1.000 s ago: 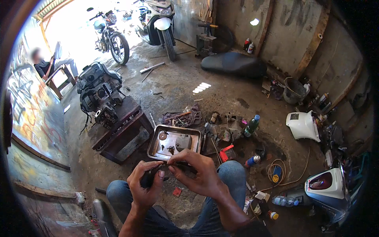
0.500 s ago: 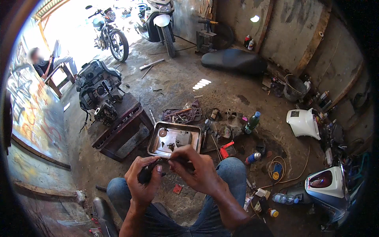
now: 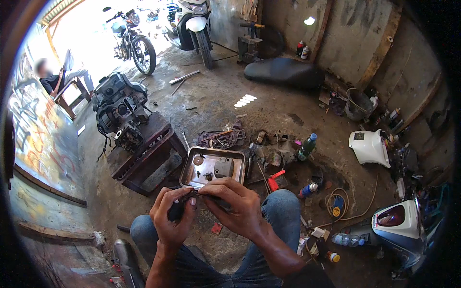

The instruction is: Cleaning and inspecting components of a motorcycle engine cylinder head.

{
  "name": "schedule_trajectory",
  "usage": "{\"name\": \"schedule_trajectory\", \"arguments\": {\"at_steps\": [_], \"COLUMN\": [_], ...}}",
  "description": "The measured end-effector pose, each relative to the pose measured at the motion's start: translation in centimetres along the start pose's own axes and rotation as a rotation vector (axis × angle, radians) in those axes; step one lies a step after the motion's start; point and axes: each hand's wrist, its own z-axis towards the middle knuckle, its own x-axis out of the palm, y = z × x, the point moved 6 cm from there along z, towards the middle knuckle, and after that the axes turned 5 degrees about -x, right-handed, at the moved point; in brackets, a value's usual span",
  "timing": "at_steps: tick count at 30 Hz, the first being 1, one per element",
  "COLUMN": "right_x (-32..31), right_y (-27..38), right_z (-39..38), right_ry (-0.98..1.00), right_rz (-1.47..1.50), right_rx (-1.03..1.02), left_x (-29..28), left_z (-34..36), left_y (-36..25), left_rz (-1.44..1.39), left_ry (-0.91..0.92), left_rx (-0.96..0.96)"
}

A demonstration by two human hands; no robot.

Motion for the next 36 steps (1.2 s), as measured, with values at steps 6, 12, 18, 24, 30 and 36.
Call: {"name": "schedule_trajectory", "arguments": {"at_steps": [6, 12, 18, 24, 30, 36], "right_x": [0.3, 0.4, 1.1, 1.5, 0.1, 0.5], "right_y": [0.3, 0.5, 0.9, -1.1, 1.3, 1.9], "right_z": [-0.3, -0.5, -1.2, -2.1, -2.1, -1.7], "right_ry": [-0.064, -0.105, -0.144, -0.113, -0.251, -0.202], "right_rz": [0.008, -0.016, -0.07, -0.11, -0.089, -0.121], "right_rx": [-0.029, -0.101, -0.189, -0.143, -0.158, -0.193], "left_x": [0.2, 0.1, -0.3, -1.7, -1.4, -1.0], "left_z": [-0.1, -0.1, -0.4, -0.3, -0.4, -0.5], "left_y": [-0.3, -0.2, -0.2, -0.4, -0.2, -0.6], "left_rz": [-0.045, -0.073, -0.043, -0.114, -0.093, -0.082], "left_ry": [0.007, 0.002, 0.007, -0.061, -0.015, 0.023], "left_rx": [-0.033, -0.045, -0.017, -0.019, -0.025, -0.023]}}
